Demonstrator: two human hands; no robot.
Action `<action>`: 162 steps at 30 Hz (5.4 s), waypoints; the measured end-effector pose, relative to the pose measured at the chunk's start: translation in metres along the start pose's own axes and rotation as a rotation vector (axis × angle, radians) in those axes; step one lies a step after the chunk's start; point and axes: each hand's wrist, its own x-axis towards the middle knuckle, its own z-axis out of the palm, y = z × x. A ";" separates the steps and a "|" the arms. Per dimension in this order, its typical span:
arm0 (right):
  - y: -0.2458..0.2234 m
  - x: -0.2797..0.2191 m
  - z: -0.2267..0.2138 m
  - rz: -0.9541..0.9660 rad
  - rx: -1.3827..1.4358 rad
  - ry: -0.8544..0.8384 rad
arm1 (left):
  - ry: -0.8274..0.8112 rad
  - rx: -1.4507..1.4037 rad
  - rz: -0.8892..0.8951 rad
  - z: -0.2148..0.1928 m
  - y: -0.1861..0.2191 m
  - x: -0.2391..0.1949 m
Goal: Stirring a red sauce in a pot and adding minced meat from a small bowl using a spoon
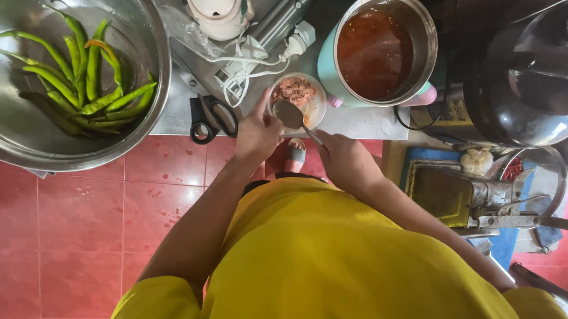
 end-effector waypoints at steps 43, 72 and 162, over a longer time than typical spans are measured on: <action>-0.020 0.030 0.017 -0.196 -0.437 -0.094 | 0.055 -0.191 0.139 0.016 -0.025 0.024; 0.040 0.070 -0.021 -0.051 -0.136 -0.266 | 0.113 0.124 0.154 0.013 -0.026 0.038; -0.008 0.100 -0.054 0.447 0.682 -0.491 | -0.086 -0.502 0.176 0.001 -0.033 0.025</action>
